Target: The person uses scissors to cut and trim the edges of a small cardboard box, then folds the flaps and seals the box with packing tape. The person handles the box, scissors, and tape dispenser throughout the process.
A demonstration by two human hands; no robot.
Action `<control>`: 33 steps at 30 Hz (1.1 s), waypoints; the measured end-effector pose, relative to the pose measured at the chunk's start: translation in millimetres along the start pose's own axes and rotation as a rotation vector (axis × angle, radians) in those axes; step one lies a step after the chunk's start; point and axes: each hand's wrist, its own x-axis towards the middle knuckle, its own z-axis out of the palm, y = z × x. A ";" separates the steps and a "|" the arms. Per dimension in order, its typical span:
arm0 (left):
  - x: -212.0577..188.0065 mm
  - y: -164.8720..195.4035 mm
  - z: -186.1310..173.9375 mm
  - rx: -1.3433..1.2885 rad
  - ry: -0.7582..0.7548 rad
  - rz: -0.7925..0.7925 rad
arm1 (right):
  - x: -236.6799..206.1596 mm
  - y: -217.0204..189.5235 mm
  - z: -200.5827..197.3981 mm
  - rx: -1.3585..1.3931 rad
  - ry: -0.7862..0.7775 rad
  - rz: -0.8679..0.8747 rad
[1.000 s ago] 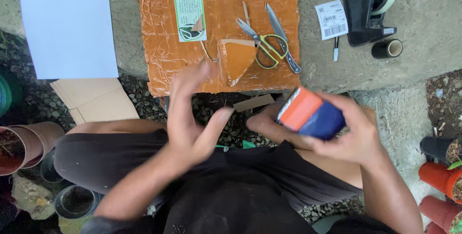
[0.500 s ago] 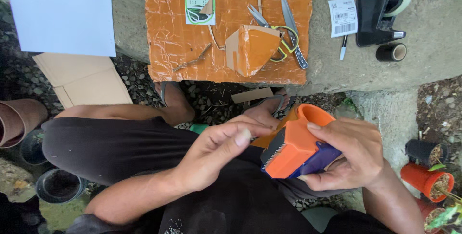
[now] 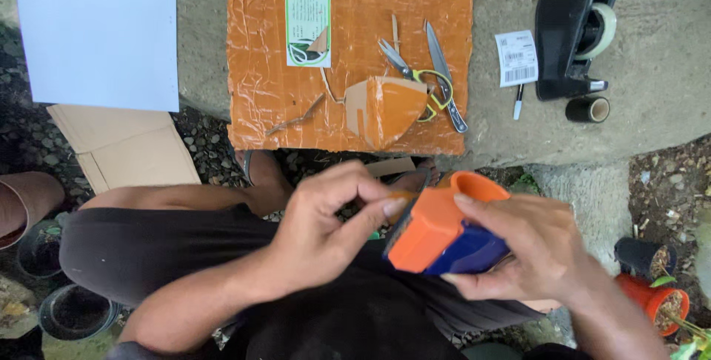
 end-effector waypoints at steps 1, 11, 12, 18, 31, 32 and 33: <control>8.2 2.5 -4.2 0.034 0.011 0.016 | 3.5 4.7 -3.6 -0.050 -0.014 0.030; 77.8 -27.2 -32.2 -0.141 0.258 -0.199 | 57.2 60.1 -46.9 -0.200 -0.181 0.199; 79.4 -31.7 -32.0 -0.138 0.267 -0.216 | 62.5 62.7 -47.1 -0.195 -0.197 0.210; 83.1 -49.1 -33.1 -0.145 0.288 -0.253 | 81.3 69.1 -47.1 -0.195 -0.230 0.220; 91.8 -66.4 -30.5 0.061 0.352 -0.254 | 96.8 75.7 -43.1 -0.169 -0.374 0.420; 89.5 -66.6 -30.2 0.130 0.361 -0.212 | 97.4 75.4 -42.8 -0.162 -0.390 0.444; 87.8 -68.0 -30.6 0.174 0.370 -0.154 | 97.9 75.4 -42.4 -0.168 -0.408 0.466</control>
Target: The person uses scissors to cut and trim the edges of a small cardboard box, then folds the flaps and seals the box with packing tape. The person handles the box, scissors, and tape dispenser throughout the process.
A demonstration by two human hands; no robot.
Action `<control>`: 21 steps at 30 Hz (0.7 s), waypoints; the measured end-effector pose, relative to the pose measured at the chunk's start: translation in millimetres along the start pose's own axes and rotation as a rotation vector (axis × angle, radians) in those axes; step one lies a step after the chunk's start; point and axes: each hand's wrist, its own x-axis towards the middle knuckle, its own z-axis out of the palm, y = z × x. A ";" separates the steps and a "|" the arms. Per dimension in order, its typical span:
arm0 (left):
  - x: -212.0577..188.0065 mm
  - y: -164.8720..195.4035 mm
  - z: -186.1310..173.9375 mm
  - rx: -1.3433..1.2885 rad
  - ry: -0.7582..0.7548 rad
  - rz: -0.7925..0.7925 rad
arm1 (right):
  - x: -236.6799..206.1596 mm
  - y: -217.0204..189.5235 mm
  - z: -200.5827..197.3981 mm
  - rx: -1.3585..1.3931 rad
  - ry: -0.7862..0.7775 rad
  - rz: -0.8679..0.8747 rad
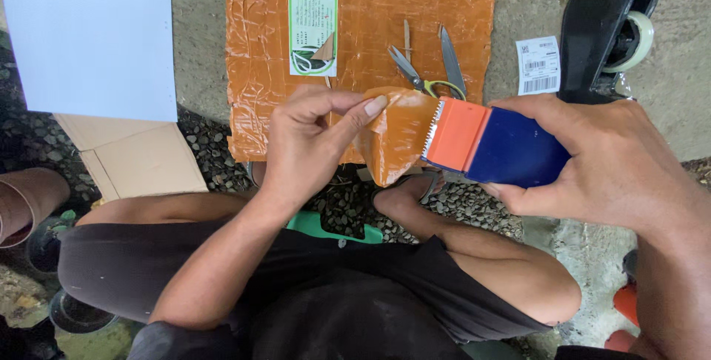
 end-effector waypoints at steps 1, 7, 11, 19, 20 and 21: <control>-1.7 -2.5 -0.5 0.031 0.017 0.061 | 0.3 -0.3 0.1 -0.004 -0.020 0.023; -4.2 -34.3 12.4 -0.179 0.048 -0.221 | -4.9 -1.1 0.5 0.034 0.062 -0.069; -11.6 -42.6 23.3 -0.190 0.103 -0.081 | -6.8 -0.1 2.9 -0.010 -0.016 0.042; -4.0 -20.0 39.3 -0.398 -0.281 -0.003 | -9.2 4.3 9.2 0.081 0.083 -0.077; -3.4 -18.0 40.3 -0.457 -0.296 -0.083 | -9.5 5.0 10.1 0.095 0.094 -0.088; -3.7 -16.3 41.2 -0.471 -0.287 -0.075 | -9.6 6.0 10.9 0.097 0.085 -0.082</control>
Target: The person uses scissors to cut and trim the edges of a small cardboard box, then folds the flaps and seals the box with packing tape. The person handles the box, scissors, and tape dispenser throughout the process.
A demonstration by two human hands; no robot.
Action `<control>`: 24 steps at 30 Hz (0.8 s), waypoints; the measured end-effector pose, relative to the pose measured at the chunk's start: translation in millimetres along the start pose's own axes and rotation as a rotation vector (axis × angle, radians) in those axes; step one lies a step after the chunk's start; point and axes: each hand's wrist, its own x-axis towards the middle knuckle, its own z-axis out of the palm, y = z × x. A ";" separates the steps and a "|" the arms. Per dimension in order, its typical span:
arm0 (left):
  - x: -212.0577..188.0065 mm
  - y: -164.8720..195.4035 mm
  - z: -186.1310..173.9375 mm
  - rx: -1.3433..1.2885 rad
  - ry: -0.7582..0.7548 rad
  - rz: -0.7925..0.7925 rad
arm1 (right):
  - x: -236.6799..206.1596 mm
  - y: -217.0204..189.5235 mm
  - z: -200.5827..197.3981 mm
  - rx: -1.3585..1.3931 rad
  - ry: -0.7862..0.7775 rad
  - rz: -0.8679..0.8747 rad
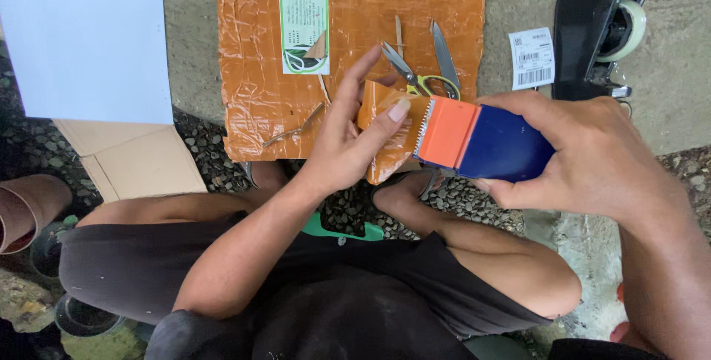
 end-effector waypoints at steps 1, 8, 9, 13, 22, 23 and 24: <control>0.2 0.7 0.9 -0.010 0.003 0.015 | -0.2 1.5 1.0 0.001 -0.003 0.005; -2.0 2.4 8.1 0.014 0.014 0.061 | -10.7 23.4 10.7 0.010 0.025 -0.016; -1.9 3.2 8.4 0.035 0.013 0.054 | -13.3 27.5 12.5 0.016 0.027 -0.023; -2.2 6.8 5.4 0.024 0.032 0.008 | -23.8 39.6 15.6 -0.008 0.099 -0.067; -6.1 -2.2 3.4 0.189 0.036 0.186 | -26.0 -1.3 13.5 -0.202 0.049 0.046; -4.9 -3.6 3.3 0.189 0.029 0.201 | -24.3 -8.5 10.0 -0.256 0.038 0.070; -3.4 -4.4 3.1 0.165 0.030 0.164 | -19.9 -13.6 5.7 -0.306 -0.032 0.150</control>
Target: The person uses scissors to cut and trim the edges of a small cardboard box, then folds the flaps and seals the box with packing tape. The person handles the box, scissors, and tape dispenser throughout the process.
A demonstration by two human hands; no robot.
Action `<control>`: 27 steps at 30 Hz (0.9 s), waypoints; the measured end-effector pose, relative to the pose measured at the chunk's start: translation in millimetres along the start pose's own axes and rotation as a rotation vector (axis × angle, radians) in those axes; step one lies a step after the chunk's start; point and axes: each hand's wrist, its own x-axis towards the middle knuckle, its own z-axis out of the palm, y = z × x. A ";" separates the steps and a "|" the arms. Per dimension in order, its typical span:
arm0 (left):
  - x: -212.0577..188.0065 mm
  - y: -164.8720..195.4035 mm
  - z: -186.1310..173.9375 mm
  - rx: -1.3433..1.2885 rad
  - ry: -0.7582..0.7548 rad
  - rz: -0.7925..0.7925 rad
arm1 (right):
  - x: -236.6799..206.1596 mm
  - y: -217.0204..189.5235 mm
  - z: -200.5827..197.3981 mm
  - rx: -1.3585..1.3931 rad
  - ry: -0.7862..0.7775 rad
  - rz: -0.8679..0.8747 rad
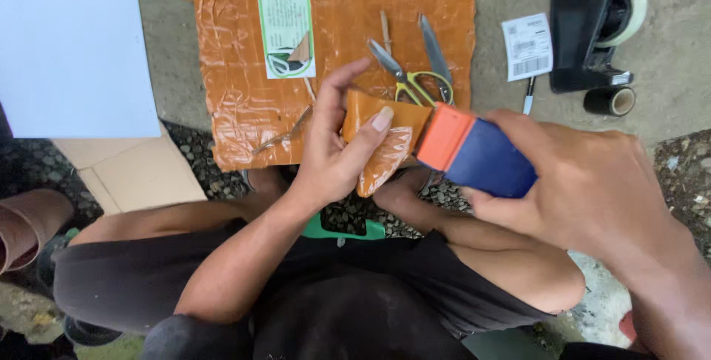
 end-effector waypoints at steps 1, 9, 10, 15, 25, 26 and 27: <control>-0.8 0.0 0.0 -0.026 0.000 -0.050 | 3.7 -4.3 -5.2 -0.048 -0.089 0.072; 13.1 -3.3 2.8 -0.063 0.031 -0.031 | 57.9 3.0 -27.7 0.010 -0.522 0.269; 13.2 -3.0 3.1 0.004 0.023 0.043 | 56.3 2.3 -28.7 0.057 -0.519 0.252; 8.7 4.0 2.9 -0.110 0.015 -0.062 | 46.1 -8.0 -32.5 0.185 -0.473 0.187; 16.6 26.5 18.2 0.024 0.042 0.054 | 59.5 9.2 -26.9 0.280 -0.666 0.298; 19.2 28.1 18.7 -0.032 0.045 0.055 | 57.9 10.6 -27.9 0.230 -0.657 0.323; 21.0 30.3 18.2 -0.027 0.049 0.057 | 53.7 9.9 -27.7 0.235 -0.559 0.261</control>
